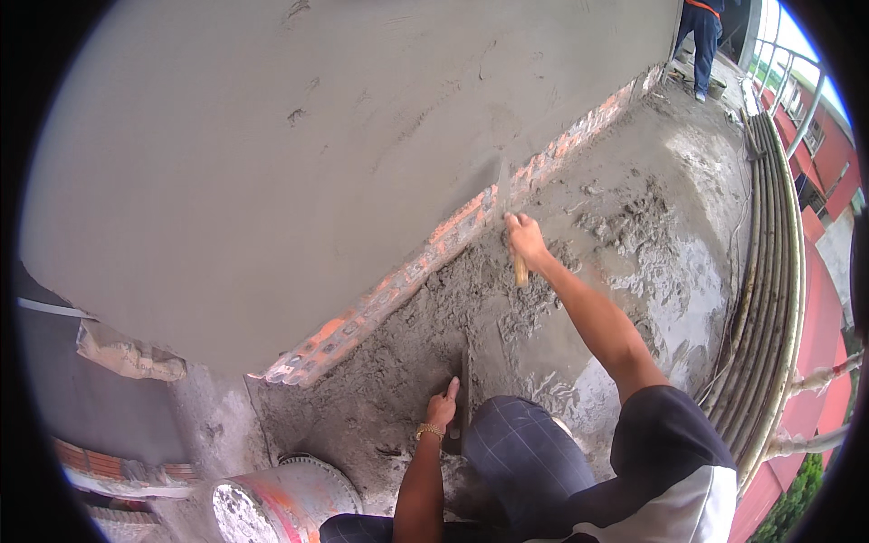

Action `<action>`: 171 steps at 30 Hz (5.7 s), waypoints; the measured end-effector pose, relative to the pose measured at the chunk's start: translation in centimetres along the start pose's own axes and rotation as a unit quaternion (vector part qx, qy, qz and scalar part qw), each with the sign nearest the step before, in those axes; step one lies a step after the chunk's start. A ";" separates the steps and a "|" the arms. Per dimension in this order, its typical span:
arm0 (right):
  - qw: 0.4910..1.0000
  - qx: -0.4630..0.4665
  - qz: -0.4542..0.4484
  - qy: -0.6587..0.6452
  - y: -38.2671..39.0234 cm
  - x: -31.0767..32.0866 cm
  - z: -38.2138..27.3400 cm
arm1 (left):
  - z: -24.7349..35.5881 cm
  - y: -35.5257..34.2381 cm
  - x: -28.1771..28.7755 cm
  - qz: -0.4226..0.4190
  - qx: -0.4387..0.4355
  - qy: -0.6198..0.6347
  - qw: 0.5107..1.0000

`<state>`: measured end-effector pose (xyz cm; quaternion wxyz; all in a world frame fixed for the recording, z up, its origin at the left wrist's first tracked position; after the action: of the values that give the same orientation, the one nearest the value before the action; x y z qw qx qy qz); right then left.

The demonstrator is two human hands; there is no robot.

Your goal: The person applies plaster to a brick wall using a trowel and a float, smoothing the surface and filling in gaps while working on a construction site.

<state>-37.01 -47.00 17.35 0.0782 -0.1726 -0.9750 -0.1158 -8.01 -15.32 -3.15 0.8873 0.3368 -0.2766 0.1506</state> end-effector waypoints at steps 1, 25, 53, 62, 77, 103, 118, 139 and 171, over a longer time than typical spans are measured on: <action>0.994 -0.080 -0.070 -0.008 3.4 0.5 6.7 | 1.2 0.5 -0.3 -0.022 0.022 0.030 0.999; 0.832 -0.108 -0.250 -0.483 8.8 -3.9 -12.2 | 1.8 1.1 1.0 0.027 -0.006 -0.061 0.998; 0.965 -0.147 -0.197 -0.095 5.9 -3.7 4.8 | -1.9 0.4 0.6 0.008 0.055 0.090 0.994; 0.915 -0.158 -0.372 0.015 23.5 -1.7 29.2 | -3.1 0.1 1.4 0.008 0.195 0.260 0.946; 0.724 -0.307 -0.514 -0.343 27.2 -8.4 -0.9 | -4.5 1.0 2.0 0.035 0.060 0.081 0.994; 0.870 0.485 0.051 0.074 19.7 -13.7 -29.2 | -1.4 0.2 0.9 0.042 0.020 0.051 0.998; 0.882 -0.317 -0.338 0.085 27.8 4.6 29.0 | -6.6 0.5 4.9 0.082 0.193 0.277 0.938; 0.879 0.011 -0.367 -0.304 21.1 -9.1 -18.4 | -2.4 2.9 0.5 0.029 0.043 0.027 0.998; 0.816 0.501 0.209 0.201 9.1 -6.2 -28.3 | -1.9 3.2 0.7 -0.010 0.062 0.059 0.996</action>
<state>-24.83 -47.80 45.12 0.3704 -0.2818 -0.8014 0.3757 -8.21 -11.69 -2.28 0.8809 0.3847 -0.2103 0.1782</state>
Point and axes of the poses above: each hand's wrist, its own y-axis away from the middle knuckle, its own x-axis out of the back of the hand, z = x × y, the point moved 9 cm from there along -y, towards the middle knuckle, and after that the axes turned 14 degrees about z, right-handed, at the moved point
